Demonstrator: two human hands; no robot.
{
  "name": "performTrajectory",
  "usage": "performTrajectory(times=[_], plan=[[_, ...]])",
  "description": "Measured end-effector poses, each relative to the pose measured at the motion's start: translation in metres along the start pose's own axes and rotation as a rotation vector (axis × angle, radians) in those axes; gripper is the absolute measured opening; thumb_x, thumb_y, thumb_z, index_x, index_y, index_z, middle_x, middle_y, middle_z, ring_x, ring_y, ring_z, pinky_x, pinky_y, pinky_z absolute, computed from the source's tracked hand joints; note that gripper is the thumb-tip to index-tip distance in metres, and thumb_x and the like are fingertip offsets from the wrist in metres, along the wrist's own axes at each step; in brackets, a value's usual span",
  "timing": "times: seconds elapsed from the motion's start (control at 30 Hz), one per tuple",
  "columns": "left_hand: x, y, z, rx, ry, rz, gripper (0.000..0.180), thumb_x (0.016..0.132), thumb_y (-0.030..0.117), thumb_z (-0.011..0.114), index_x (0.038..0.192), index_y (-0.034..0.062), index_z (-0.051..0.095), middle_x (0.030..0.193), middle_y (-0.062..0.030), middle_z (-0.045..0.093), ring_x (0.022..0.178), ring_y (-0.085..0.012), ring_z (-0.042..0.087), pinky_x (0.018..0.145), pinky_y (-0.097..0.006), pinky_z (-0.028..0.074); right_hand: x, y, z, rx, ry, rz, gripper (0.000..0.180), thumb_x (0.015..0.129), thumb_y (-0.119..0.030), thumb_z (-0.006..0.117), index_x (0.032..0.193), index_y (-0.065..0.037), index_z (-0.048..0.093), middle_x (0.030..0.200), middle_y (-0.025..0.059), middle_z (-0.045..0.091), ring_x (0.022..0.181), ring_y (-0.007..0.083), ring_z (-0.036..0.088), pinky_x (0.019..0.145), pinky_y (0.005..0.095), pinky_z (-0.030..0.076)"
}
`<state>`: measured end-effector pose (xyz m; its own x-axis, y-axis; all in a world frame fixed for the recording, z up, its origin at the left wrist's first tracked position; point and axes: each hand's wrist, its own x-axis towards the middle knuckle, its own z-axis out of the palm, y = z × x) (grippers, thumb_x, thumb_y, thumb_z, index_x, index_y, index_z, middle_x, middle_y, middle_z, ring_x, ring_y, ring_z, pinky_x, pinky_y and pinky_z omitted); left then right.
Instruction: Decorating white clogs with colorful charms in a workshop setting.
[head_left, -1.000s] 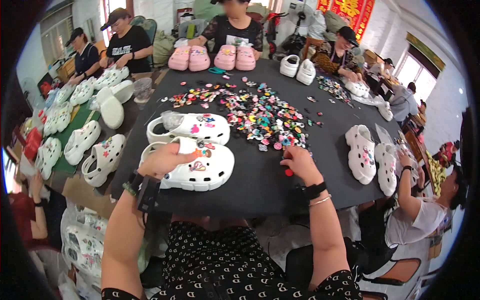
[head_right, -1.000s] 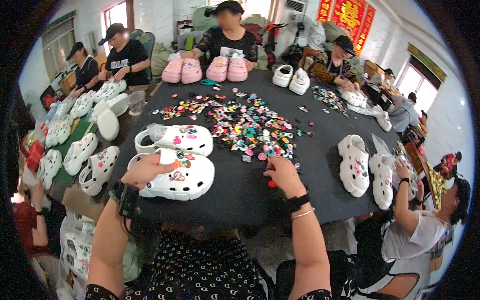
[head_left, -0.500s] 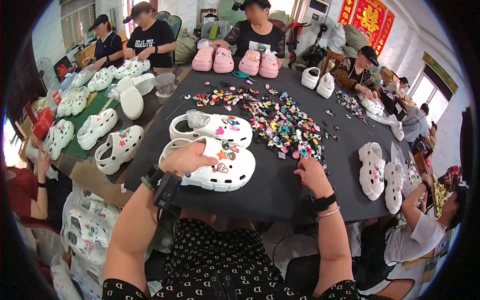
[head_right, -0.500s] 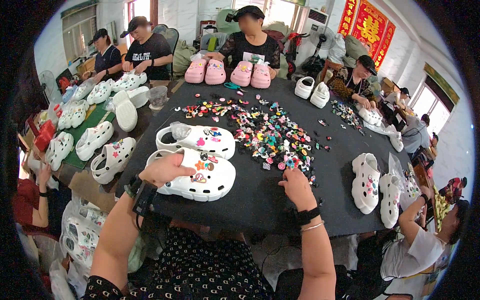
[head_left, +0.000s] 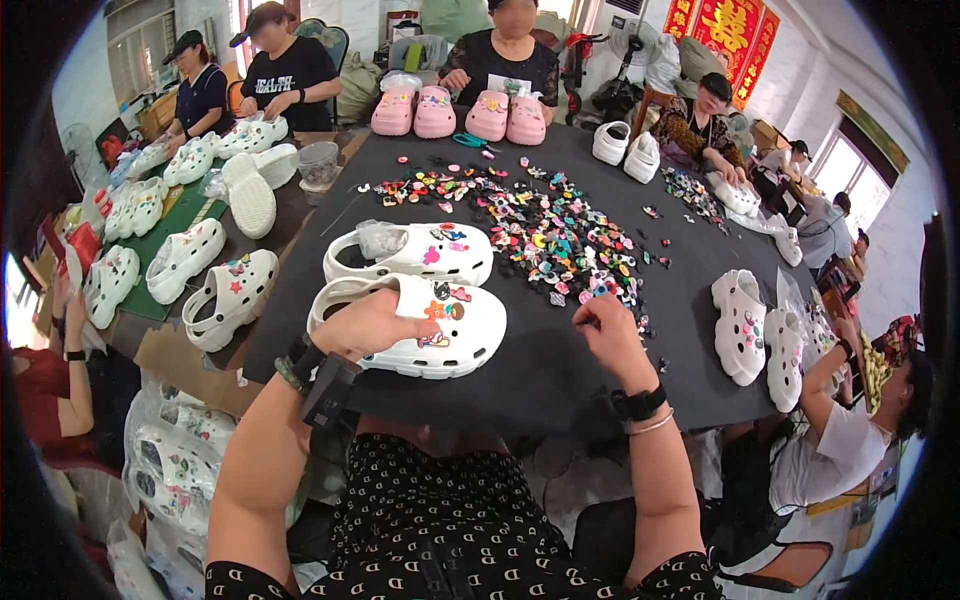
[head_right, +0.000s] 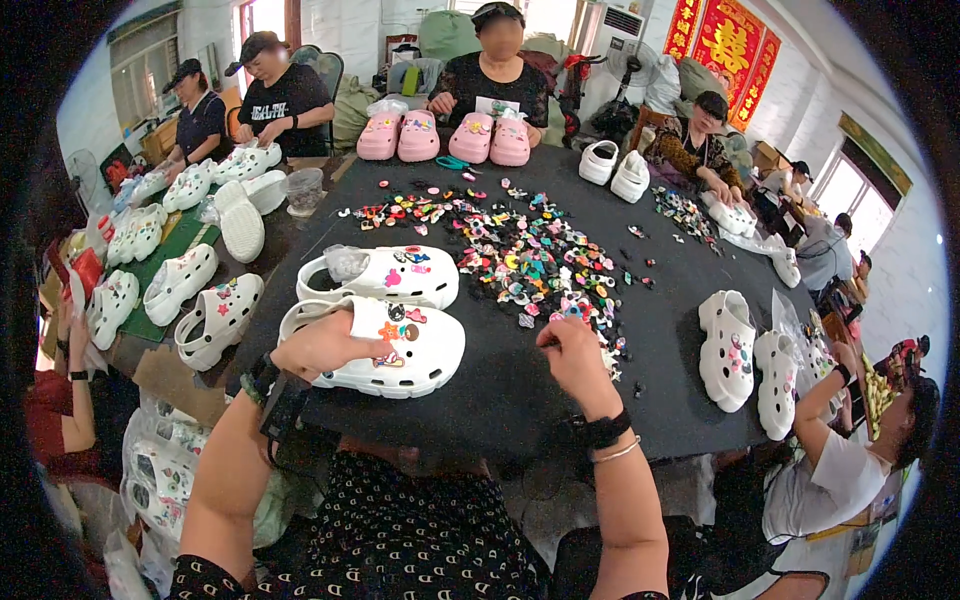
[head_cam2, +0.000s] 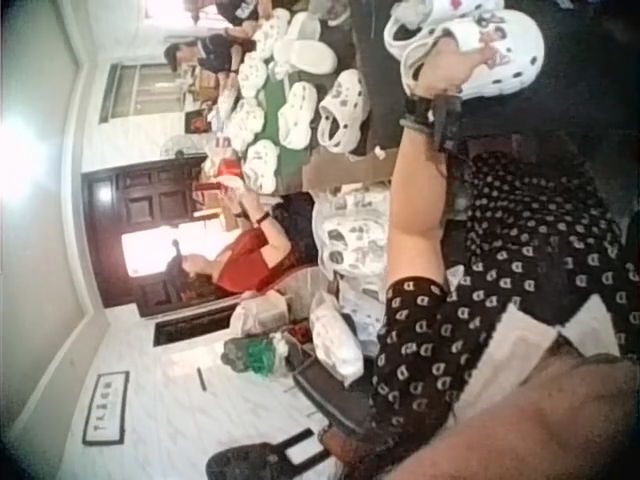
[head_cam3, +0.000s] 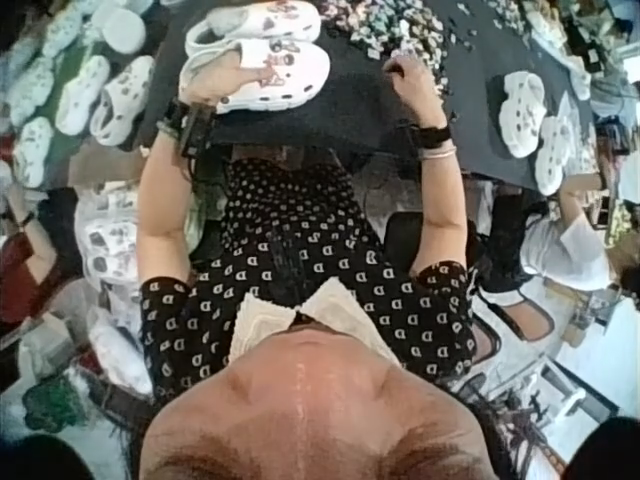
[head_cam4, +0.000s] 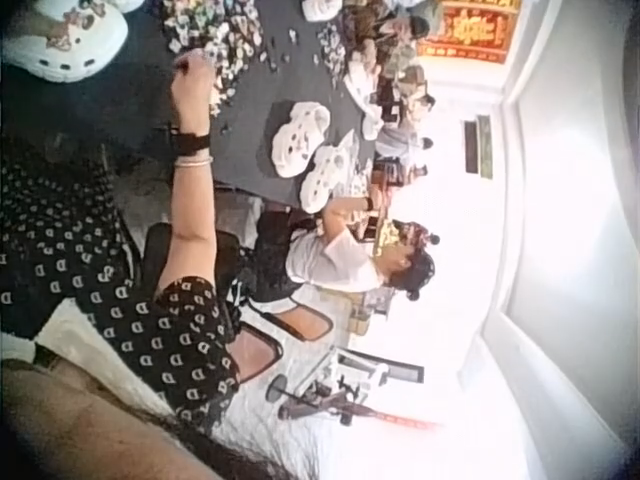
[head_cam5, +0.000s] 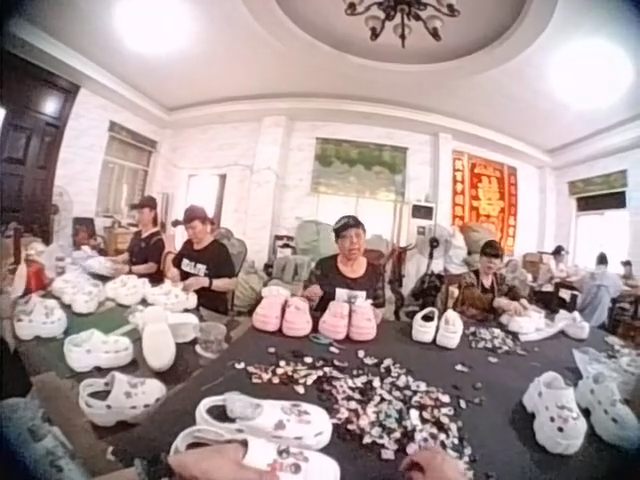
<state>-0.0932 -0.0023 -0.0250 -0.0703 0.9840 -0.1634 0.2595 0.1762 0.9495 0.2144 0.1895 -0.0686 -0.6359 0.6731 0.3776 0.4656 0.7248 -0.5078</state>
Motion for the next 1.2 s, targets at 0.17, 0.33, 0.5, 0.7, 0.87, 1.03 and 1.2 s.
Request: performTrajectory(times=[0.17,0.33,0.5,0.7,0.87,1.03,1.2], plan=[[-0.001,0.006,-0.001,0.282,0.042,-0.050,0.055,0.085,0.015,0.074,0.131,-0.0043,0.052,0.121,-0.0104,0.065,0.106,-0.0170,0.060,0.095,-0.031,0.046,0.003,-0.052,-0.004,0.212,-0.028,-0.082,0.014,0.075,-0.003,0.072,0.088,-0.004,0.067,0.083,0.0127,0.067,0.080,0.0298,0.065,0.072,0.0389,0.051],[-0.002,0.004,0.003,-0.112,-0.015,-0.072,0.050,0.083,0.004,0.074,0.129,-0.0032,0.056,0.118,-0.0090,0.067,0.104,-0.0173,0.063,0.092,-0.031,0.049,0.005,-0.084,0.007,0.310,-0.017,-0.195,0.012,0.078,-0.004,0.071,0.089,-0.002,0.065,0.083,0.0138,0.064,0.079,0.0304,0.065,0.069,0.0387,0.052],[-0.006,-0.004,0.005,-0.246,-0.032,-0.016,0.051,0.082,-0.001,0.071,0.131,-0.0026,0.054,0.120,-0.0098,0.066,0.106,-0.0179,0.063,0.092,-0.032,0.050,-0.001,-0.113,0.018,0.393,-0.047,-0.304,0.014,0.081,0.001,0.070,0.093,-0.001,0.062,0.089,0.0105,0.061,0.075,0.0235,0.066,0.066,0.0324,0.053],[-0.009,-0.011,0.002,-0.231,-0.040,-0.050,0.045,0.086,0.000,0.067,0.130,-0.0021,0.055,0.119,-0.0081,0.066,0.107,-0.0169,0.062,0.095,-0.032,0.048,0.001,-0.123,0.026,0.399,-0.057,-0.300,0.013,0.080,0.001,0.071,0.091,-0.002,0.064,0.086,0.0120,0.062,0.076,0.0267,0.066,0.067,0.0339,0.053],[-0.007,-0.004,0.004,-0.180,-0.036,-0.006,0.039,0.086,0.003,0.067,0.124,-0.0030,0.059,0.116,-0.0070,0.067,0.100,-0.0146,0.063,0.088,-0.030,0.049,0.001,-0.128,0.030,0.372,-0.086,-0.278,0.014,0.079,0.001,0.069,0.090,-0.003,0.063,0.085,0.0122,0.062,0.079,0.0308,0.065,0.068,0.0379,0.052],[-0.009,-0.012,0.001,-0.215,-0.050,0.024,0.036,0.088,0.007,0.067,0.123,-0.0018,0.061,0.113,-0.0053,0.068,0.100,-0.0134,0.061,0.089,-0.029,0.047,0.005,-0.139,0.042,0.359,-0.120,-0.309,0.014,0.079,0.000,0.069,0.090,-0.004,0.062,0.087,0.0128,0.060,0.083,0.0343,0.063,0.070,0.0419,0.051],[-0.010,-0.011,0.003,-0.199,-0.074,0.004,0.037,0.089,0.007,0.067,0.125,0.0003,0.060,0.116,-0.0047,0.067,0.103,-0.0135,0.060,0.091,-0.030,0.046,0.008,-0.143,0.058,0.284,-0.091,-0.325,0.013,0.077,-0.001,0.071,0.088,-0.004,0.064,0.083,0.0107,0.060,0.076,0.0319,0.063,0.068,0.0401,0.051]])
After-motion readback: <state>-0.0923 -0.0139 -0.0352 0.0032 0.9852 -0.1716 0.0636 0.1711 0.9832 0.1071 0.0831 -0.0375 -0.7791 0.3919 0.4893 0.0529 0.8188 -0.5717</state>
